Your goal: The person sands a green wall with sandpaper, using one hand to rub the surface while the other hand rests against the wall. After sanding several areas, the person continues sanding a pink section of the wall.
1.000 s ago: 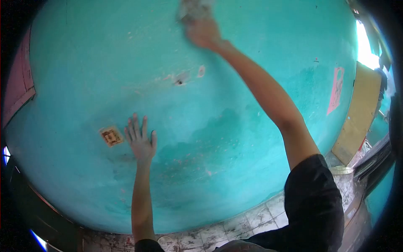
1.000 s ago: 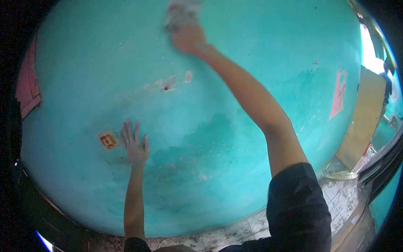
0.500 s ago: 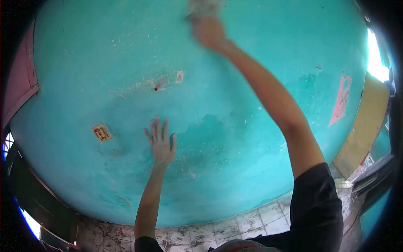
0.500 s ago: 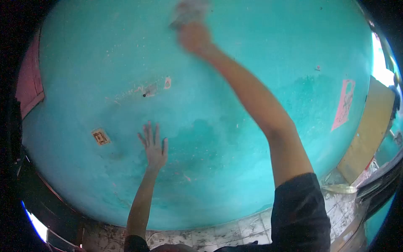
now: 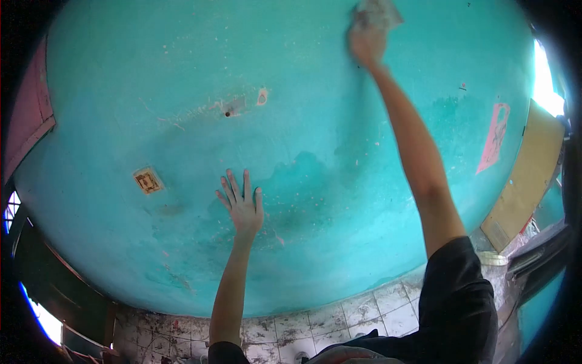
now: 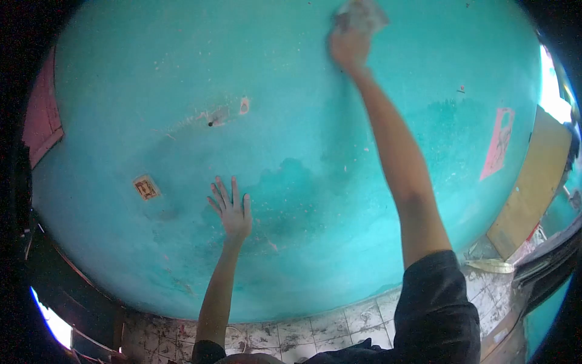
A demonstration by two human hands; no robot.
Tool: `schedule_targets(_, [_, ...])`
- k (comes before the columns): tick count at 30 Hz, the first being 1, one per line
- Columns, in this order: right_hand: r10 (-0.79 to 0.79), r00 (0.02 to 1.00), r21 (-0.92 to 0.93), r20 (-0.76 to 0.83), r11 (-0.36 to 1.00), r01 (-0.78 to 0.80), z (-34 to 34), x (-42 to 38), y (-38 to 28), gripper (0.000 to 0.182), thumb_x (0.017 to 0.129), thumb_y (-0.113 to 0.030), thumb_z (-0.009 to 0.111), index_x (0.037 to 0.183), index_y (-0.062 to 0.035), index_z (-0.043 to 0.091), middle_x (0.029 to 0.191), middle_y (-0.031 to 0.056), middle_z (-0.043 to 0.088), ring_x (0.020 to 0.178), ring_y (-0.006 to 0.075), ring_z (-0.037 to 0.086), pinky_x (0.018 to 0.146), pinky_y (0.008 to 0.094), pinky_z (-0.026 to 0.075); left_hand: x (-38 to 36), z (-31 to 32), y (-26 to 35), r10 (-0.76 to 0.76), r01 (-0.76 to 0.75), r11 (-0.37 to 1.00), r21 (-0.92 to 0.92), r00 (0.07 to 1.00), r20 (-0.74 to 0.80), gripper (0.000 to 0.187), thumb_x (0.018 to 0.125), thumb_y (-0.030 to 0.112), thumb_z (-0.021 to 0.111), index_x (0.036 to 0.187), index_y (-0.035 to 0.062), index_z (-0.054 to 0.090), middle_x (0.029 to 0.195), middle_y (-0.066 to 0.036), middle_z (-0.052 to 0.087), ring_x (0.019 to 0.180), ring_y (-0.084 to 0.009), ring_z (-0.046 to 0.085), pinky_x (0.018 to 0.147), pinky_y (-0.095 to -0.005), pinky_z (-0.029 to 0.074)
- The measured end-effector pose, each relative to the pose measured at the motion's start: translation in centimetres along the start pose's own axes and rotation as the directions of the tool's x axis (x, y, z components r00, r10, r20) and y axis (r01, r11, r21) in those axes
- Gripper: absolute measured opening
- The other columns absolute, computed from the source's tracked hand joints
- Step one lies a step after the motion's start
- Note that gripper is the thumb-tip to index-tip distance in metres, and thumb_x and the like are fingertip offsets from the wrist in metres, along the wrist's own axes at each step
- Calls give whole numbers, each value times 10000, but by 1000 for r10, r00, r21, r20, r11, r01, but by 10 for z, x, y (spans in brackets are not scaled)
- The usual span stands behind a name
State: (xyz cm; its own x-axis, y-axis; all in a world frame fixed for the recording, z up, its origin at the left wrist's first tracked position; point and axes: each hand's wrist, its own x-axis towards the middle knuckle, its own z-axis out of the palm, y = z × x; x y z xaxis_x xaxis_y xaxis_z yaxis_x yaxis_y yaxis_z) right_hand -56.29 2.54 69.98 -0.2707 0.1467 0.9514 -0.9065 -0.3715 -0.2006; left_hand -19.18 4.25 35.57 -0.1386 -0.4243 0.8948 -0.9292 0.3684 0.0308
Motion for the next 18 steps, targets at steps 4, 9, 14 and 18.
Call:
schedule_targets(4, [-400, 891, 293, 213, 896, 333, -7, -149, -32, 658, 931, -156, 559, 1561, -63, 390, 1589, 176, 409, 1497, 408, 311, 1234, 534, 239, -12, 2, 55, -153, 148, 965, -216, 988, -5, 633, 1073, 375, 422, 1632, 132, 250, 1705, -209, 52, 1564, -439, 43, 1210, -659, 76])
schedule_targets(9, [-352, 659, 470, 665, 882, -3, -135, -296, -28, 522, 1024, -231, 537, 1514, -58, 481, 1483, 174, 534, 1351, 289, 538, 1125, 424, 412, -60, -8, 97, -79, 145, 710, -689, 989, 127, 685, 1060, 207, 502, 1629, 34, 162, 1692, -240, 70, 1568, -409, 64, 1239, -545, 142])
schedule_targets(14, [316, 42, -71, 948, 337, -939, -285, -400, -37, 323, 993, -287, 701, 1142, -6, 759, 831, -55, 663, 741, 62, 512, 667, 250, 441, -166, -17, 147, 175, 613, 114, -782, 762, 623, 820, 1038, 151, 589, 1626, 23, 32, 1675, -229, 147, 1549, -339, 178, 1236, -474, 217])
schedule_targets(18, [418, -149, -209, 896, 101, -973, -370, -461, -40, 172, 914, -168, 790, 931, 1, 764, 851, -50, 694, 773, 41, 583, 685, 242, 478, -255, -15, 161, 354, 923, -119, -367, 384, 853, 574, 1016, 238, 658, 1497, 16, 436, 1410, -146, 551, 1314, -214, 503, 1108, -388, 436])
